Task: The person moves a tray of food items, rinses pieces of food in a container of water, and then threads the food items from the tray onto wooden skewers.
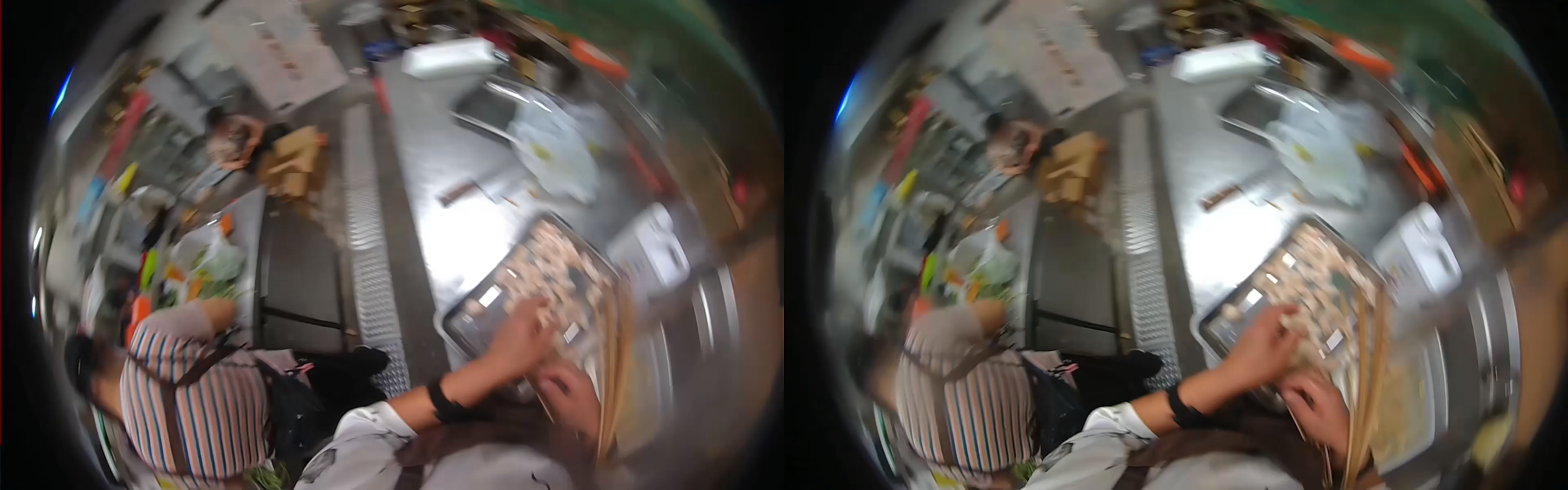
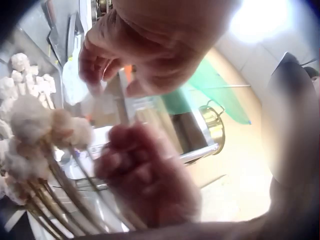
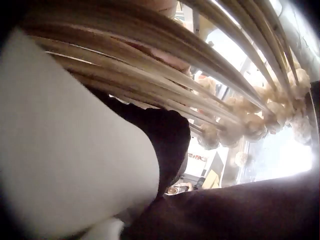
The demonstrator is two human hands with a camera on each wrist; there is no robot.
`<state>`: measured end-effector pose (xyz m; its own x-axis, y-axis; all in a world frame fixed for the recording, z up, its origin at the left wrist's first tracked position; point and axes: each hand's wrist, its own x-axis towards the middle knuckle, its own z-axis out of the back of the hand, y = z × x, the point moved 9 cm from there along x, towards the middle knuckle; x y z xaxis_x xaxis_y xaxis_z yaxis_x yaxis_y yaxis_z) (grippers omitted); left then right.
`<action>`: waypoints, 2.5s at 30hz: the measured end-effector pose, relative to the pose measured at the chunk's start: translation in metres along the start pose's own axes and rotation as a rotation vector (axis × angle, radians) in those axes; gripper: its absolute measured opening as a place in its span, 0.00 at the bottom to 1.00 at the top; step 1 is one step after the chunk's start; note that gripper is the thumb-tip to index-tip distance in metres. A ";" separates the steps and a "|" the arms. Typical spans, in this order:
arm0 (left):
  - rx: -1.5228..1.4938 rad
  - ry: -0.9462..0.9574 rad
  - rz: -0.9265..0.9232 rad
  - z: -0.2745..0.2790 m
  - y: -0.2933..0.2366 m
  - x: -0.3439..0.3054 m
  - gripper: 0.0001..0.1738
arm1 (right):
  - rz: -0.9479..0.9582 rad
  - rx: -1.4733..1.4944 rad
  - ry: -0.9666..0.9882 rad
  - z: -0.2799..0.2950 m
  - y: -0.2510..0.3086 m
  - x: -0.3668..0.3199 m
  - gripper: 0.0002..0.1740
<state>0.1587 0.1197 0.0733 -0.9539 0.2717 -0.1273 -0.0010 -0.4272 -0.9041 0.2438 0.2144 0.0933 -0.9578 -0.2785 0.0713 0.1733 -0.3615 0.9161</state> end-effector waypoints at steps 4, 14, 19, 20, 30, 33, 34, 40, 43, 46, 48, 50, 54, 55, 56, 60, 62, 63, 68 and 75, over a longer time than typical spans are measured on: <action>-0.765 0.397 0.192 -0.051 -0.020 -0.005 0.23 | -0.041 0.000 0.031 -0.006 -0.004 -0.007 0.09; -0.742 0.377 0.266 -0.065 -0.028 0.006 0.12 | -0.013 0.150 0.048 -0.010 -0.003 0.001 0.12; -0.843 0.368 0.298 -0.068 -0.029 0.007 0.10 | -0.078 0.094 0.084 -0.010 -0.011 -0.001 0.12; -0.822 0.367 0.279 -0.064 -0.030 0.008 0.12 | -0.090 0.084 0.091 -0.009 -0.011 0.000 0.13; -0.614 0.346 0.186 -0.041 0.001 -0.009 0.18 | -0.507 0.921 -0.307 0.012 -0.049 -0.018 0.17; -0.612 0.396 0.249 -0.046 0.011 -0.010 0.18 | -0.504 0.821 -0.228 0.012 -0.052 -0.025 0.15; -0.585 0.392 0.228 -0.044 0.012 -0.010 0.19 | -0.518 0.750 -0.210 0.012 -0.053 -0.027 0.14; -0.680 0.388 0.222 -0.039 0.010 -0.009 0.21 | -0.418 0.790 -0.195 0.010 -0.048 -0.020 0.14; -0.631 0.394 0.228 -0.037 0.011 -0.008 0.20 | -0.389 0.694 -0.126 0.010 -0.038 -0.019 0.18; -0.527 0.391 0.259 -0.037 0.022 -0.006 0.19 | -0.502 0.560 -0.029 0.003 -0.034 -0.022 0.26; -0.534 0.411 0.301 -0.032 0.029 -0.007 0.18 | -0.454 0.649 -0.058 0.003 -0.033 -0.020 0.30; -0.586 0.341 0.339 -0.013 0.048 0.004 0.19 | -0.459 0.773 -0.012 -0.005 -0.037 -0.020 0.29; 0.457 -0.003 0.006 0.053 0.116 0.035 0.19 | -0.474 0.541 0.063 -0.004 -0.037 -0.015 0.27; 0.524 0.021 -0.067 0.046 0.116 0.034 0.20 | -0.470 0.540 0.064 -0.004 -0.038 -0.014 0.27; 0.592 0.042 -0.138 0.040 0.117 0.033 0.22 | -0.465 0.539 0.068 -0.005 -0.038 -0.013 0.28; 0.856 0.109 -0.174 0.016 0.147 0.044 0.24 | -0.510 0.514 0.084 -0.006 -0.040 -0.011 0.26; 0.924 0.174 -0.100 0.008 0.163 0.049 0.24 | -0.489 0.474 0.087 -0.007 -0.041 -0.011 0.28; 0.924 0.217 -0.056 0.006 0.166 0.049 0.24 | -0.479 0.455 0.090 -0.007 -0.042 -0.011 0.29; -0.192 0.097 0.343 0.028 0.174 0.049 0.19 | -0.480 0.465 0.113 -0.010 -0.042 -0.010 0.28; -1.345 0.148 0.363 0.004 0.089 0.050 0.19 | -0.424 0.481 0.141 -0.012 -0.036 -0.007 0.28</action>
<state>0.1097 0.0915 -0.0116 -0.7989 0.4489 -0.4003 0.6008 0.6278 -0.4949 0.2466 0.2191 0.0549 -0.8756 -0.3253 -0.3571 -0.3658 -0.0365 0.9300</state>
